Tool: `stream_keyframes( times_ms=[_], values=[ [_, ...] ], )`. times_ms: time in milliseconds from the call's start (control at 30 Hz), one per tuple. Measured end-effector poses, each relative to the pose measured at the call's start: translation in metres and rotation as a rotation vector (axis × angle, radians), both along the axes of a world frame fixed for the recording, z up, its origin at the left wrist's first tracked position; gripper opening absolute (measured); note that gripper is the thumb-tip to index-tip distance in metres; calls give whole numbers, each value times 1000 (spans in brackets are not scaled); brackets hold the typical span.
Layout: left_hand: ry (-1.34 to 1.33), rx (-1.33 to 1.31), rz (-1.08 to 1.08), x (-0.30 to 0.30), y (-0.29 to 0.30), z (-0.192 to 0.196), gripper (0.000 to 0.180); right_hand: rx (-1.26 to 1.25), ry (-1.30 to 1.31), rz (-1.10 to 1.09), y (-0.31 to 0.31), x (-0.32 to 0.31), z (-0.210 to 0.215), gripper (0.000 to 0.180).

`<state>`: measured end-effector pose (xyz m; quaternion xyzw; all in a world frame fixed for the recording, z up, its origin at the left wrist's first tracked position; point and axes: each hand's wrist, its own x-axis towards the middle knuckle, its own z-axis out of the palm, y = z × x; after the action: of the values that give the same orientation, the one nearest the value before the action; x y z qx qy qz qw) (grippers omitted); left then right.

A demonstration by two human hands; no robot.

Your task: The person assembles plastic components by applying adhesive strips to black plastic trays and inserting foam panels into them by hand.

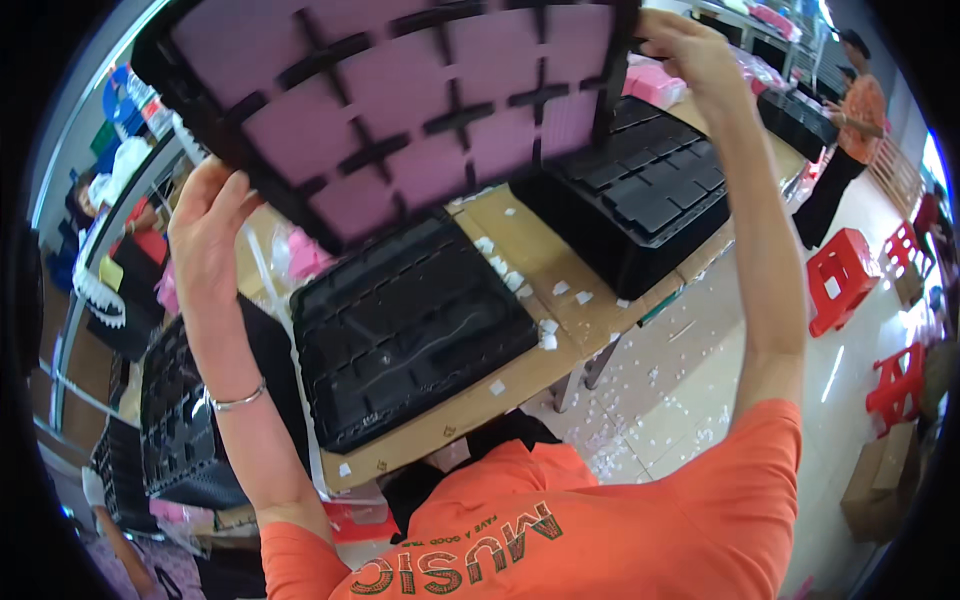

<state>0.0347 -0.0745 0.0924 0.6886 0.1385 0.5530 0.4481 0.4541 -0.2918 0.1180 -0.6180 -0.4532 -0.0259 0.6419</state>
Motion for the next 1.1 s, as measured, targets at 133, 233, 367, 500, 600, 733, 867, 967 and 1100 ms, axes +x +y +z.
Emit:
stream_keyframes(
  times_ms=[133, 233, 367, 500, 600, 733, 867, 967, 1100],
  values=[
    [79, 530, -51, 111, -20, -10, 24, 324, 435, 70, -66, 97, 1, 43],
    [30, 1155, 122, 188, -30, -38, 20, 420, 704, 2, -106, 157, -34, 61],
    [55, 1211, 34, 249, -36, -94, 21, 305, 628, -285, -109, 210, -124, 50],
    [154, 1173, -16, 280, -28, -135, 21, 33, 562, -676, -117, 250, -187, 48],
    [197, 1153, -19, 291, -18, -151, 18, -30, 330, -640, -115, 280, -215, 44],
    [257, 1149, -57, 293, -10, -161, 16, -200, 218, -653, -108, 313, -235, 31],
    [185, 1124, -13, 288, -16, -161, 19, -203, 97, -651, -121, 343, -250, 30],
    [260, 1114, -50, 277, -17, -152, 25, -597, -245, -978, -139, 359, -253, 37],
    [22, 1045, 277, 218, 28, -120, 27, -314, -416, -920, -127, 325, -227, 35]
  ],
)
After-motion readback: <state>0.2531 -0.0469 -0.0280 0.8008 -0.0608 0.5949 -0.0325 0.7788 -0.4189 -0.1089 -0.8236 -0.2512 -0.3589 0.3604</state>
